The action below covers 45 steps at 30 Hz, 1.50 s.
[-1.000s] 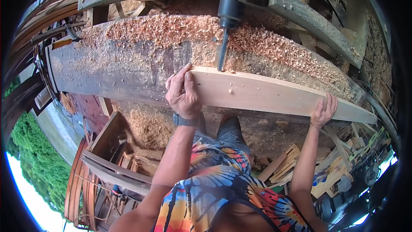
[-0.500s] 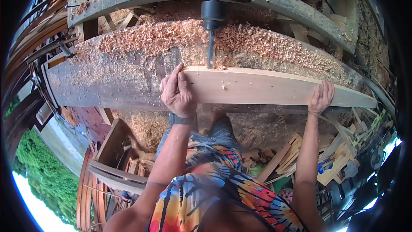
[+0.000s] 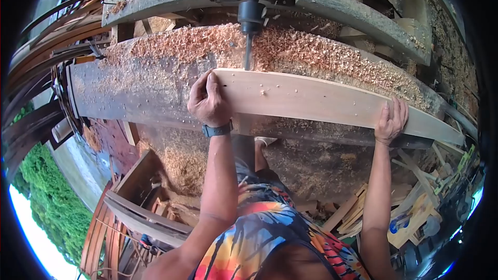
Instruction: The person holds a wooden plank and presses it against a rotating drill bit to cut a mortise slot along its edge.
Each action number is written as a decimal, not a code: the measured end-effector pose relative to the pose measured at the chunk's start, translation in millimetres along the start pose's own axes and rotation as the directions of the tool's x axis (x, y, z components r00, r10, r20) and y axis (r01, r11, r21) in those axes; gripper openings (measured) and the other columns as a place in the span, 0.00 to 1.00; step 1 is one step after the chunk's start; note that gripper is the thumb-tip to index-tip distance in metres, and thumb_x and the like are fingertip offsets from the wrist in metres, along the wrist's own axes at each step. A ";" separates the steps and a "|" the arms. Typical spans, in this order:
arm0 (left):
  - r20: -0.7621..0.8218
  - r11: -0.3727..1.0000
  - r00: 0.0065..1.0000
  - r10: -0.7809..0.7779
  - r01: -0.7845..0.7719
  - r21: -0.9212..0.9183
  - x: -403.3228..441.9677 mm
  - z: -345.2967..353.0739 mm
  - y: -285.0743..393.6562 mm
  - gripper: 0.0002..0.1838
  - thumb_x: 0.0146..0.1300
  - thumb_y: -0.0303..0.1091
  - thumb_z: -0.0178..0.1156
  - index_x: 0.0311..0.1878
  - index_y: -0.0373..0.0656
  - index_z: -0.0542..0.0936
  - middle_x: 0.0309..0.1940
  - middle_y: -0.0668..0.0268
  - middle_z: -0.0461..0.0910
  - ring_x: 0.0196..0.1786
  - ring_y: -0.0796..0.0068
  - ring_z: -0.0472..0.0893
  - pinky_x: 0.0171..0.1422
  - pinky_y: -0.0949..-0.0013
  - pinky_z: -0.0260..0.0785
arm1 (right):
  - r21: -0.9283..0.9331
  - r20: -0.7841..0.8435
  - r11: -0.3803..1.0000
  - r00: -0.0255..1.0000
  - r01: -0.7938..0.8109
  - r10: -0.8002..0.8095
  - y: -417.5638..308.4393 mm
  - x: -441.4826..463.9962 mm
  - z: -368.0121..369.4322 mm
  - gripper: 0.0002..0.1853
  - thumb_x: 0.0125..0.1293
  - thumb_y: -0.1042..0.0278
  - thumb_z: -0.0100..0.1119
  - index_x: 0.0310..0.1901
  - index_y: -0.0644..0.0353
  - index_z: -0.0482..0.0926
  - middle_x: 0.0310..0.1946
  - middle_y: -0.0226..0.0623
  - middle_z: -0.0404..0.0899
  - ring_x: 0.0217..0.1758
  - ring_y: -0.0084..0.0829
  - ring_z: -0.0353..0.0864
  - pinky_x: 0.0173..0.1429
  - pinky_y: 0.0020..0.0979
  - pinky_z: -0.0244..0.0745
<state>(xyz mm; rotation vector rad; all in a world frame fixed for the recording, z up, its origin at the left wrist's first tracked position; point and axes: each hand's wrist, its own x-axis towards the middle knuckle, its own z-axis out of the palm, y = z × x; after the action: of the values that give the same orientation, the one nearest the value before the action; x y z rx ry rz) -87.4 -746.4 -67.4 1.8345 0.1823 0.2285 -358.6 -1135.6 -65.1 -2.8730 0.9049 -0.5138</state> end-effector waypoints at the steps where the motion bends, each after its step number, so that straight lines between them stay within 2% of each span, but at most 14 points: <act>1: -0.017 1.000 1.000 -0.010 0.010 -0.018 0.3 0.3 -2.6 0.08 0.73 0.27 0.68 0.48 0.32 0.89 0.41 0.61 0.91 0.43 0.78 0.86 0.51 0.73 0.79 | 0.002 -0.001 1.000 1.000 -0.001 0.001 0.5 0.0 0.7 0.20 0.72 0.59 0.62 0.57 0.62 0.85 0.58 0.48 0.82 0.70 0.55 0.74 0.77 0.53 0.64; 8: -0.099 0.999 0.995 -0.033 0.031 -0.028 4.2 7.3 -1.7 0.06 0.72 0.26 0.68 0.46 0.32 0.89 0.40 0.61 0.90 0.43 0.77 0.84 0.52 0.72 0.76 | 0.008 0.039 1.000 0.999 -0.015 0.015 -5.4 6.9 -2.6 0.19 0.72 0.60 0.61 0.57 0.64 0.84 0.58 0.49 0.82 0.69 0.56 0.74 0.78 0.53 0.63; 15: -0.070 0.999 0.997 -0.039 0.037 -0.039 18.1 17.8 -0.3 0.07 0.72 0.25 0.68 0.47 0.31 0.88 0.41 0.62 0.89 0.43 0.77 0.84 0.53 0.72 0.75 | 0.018 0.047 0.999 0.999 -0.027 0.026 -9.5 18.5 -1.4 0.20 0.72 0.61 0.59 0.57 0.65 0.84 0.57 0.49 0.81 0.68 0.55 0.74 0.77 0.54 0.63; 18: -0.040 0.999 0.999 -0.001 0.003 0.036 23.3 21.0 2.4 0.07 0.72 0.24 0.67 0.48 0.31 0.88 0.41 0.61 0.89 0.43 0.77 0.84 0.53 0.72 0.76 | 0.022 0.055 0.999 0.998 -0.026 0.024 -11.7 22.9 0.1 0.20 0.72 0.60 0.59 0.57 0.65 0.84 0.57 0.50 0.81 0.68 0.55 0.74 0.77 0.53 0.63; 24: -0.012 1.000 1.000 -0.006 0.006 -0.017 30.2 28.7 3.4 0.07 0.73 0.24 0.67 0.48 0.30 0.88 0.41 0.60 0.90 0.44 0.76 0.85 0.55 0.73 0.76 | 0.015 0.043 1.000 0.999 -0.019 0.018 -10.0 29.3 4.3 0.20 0.72 0.60 0.58 0.57 0.65 0.84 0.58 0.50 0.81 0.68 0.55 0.74 0.78 0.53 0.63; 25: 0.060 0.999 0.998 0.005 -0.007 0.033 31.4 23.7 3.7 0.09 0.74 0.24 0.64 0.53 0.30 0.87 0.47 0.58 0.90 0.49 0.74 0.86 0.60 0.71 0.77 | 0.011 0.044 1.000 0.999 -0.016 0.016 -8.0 28.8 5.6 0.20 0.72 0.60 0.58 0.57 0.65 0.84 0.58 0.50 0.81 0.68 0.55 0.74 0.78 0.52 0.63; 28: 0.130 0.995 0.991 -0.003 0.016 -0.101 34.7 27.8 4.1 0.14 0.77 0.23 0.61 0.61 0.29 0.84 0.54 0.55 0.89 0.56 0.70 0.86 0.65 0.68 0.77 | -0.021 0.052 0.999 0.998 -0.027 0.028 -7.3 22.2 0.9 0.19 0.73 0.60 0.59 0.58 0.64 0.84 0.59 0.50 0.81 0.69 0.55 0.74 0.78 0.52 0.63; 29: 0.198 0.995 0.980 0.010 0.011 -0.103 38.3 25.7 1.7 0.17 0.79 0.22 0.58 0.67 0.30 0.81 0.59 0.54 0.87 0.61 0.67 0.85 0.69 0.65 0.76 | -0.029 0.038 0.999 0.999 -0.030 0.031 -7.6 24.7 3.3 0.19 0.73 0.60 0.59 0.58 0.64 0.84 0.59 0.50 0.81 0.69 0.55 0.74 0.78 0.52 0.63; 32: 0.370 0.999 0.928 0.039 -0.026 -0.041 44.4 15.2 -4.4 0.16 0.81 0.24 0.56 0.66 0.33 0.83 0.58 0.56 0.87 0.61 0.70 0.85 0.70 0.66 0.75 | 0.003 0.031 0.999 0.998 -0.046 0.046 -3.0 23.5 5.9 0.19 0.73 0.61 0.60 0.58 0.63 0.84 0.59 0.50 0.81 0.69 0.56 0.74 0.78 0.52 0.63; 36: 0.363 0.999 0.931 0.028 -0.014 -0.040 42.8 13.6 -3.1 0.15 0.80 0.24 0.56 0.63 0.35 0.84 0.57 0.56 0.89 0.60 0.70 0.86 0.68 0.67 0.77 | 0.032 -0.005 0.998 0.999 -0.053 0.053 -4.1 22.9 6.9 0.18 0.73 0.61 0.61 0.58 0.63 0.84 0.58 0.48 0.82 0.69 0.53 0.75 0.77 0.51 0.64; 39: 0.333 0.997 0.940 0.079 -0.071 -0.036 35.2 8.8 -4.0 0.14 0.80 0.24 0.55 0.62 0.36 0.85 0.57 0.56 0.89 0.60 0.71 0.86 0.67 0.67 0.78 | 0.041 -0.028 0.999 0.999 -0.020 0.021 -3.9 19.1 6.6 0.18 0.73 0.61 0.61 0.58 0.62 0.84 0.58 0.47 0.82 0.70 0.53 0.75 0.78 0.50 0.64; 42: 0.327 1.000 0.945 0.021 -0.016 -0.018 12.9 -10.9 -2.5 0.15 0.82 0.24 0.52 0.61 0.33 0.84 0.57 0.57 0.88 0.61 0.70 0.84 0.71 0.66 0.74 | 0.037 -0.007 0.999 1.000 -0.010 0.010 -1.5 3.0 -0.7 0.19 0.73 0.59 0.61 0.59 0.61 0.84 0.59 0.47 0.82 0.71 0.54 0.74 0.78 0.51 0.63; 43: 0.335 0.999 0.942 0.008 -0.024 0.044 4.9 -20.4 0.6 0.14 0.82 0.24 0.52 0.61 0.33 0.84 0.56 0.57 0.88 0.61 0.70 0.84 0.70 0.67 0.74 | 0.034 0.003 0.999 1.000 -0.007 0.007 -0.2 -1.9 -2.8 0.19 0.73 0.58 0.61 0.59 0.61 0.84 0.59 0.46 0.82 0.72 0.54 0.73 0.78 0.52 0.63; 45: 0.306 1.000 0.952 0.006 -0.014 0.025 -10.8 -31.3 1.6 0.14 0.82 0.24 0.52 0.61 0.33 0.84 0.56 0.57 0.88 0.61 0.70 0.84 0.70 0.67 0.74 | 0.018 0.018 1.000 1.000 0.017 -0.017 4.2 -11.0 -7.0 0.21 0.74 0.55 0.61 0.59 0.61 0.84 0.60 0.47 0.82 0.72 0.55 0.73 0.78 0.52 0.62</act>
<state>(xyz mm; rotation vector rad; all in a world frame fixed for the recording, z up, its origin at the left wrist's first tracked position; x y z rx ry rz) -105.7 -720.3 -58.2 1.8716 -0.0412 -0.0542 -371.7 -1132.7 -62.5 -2.8667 0.8691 -0.4941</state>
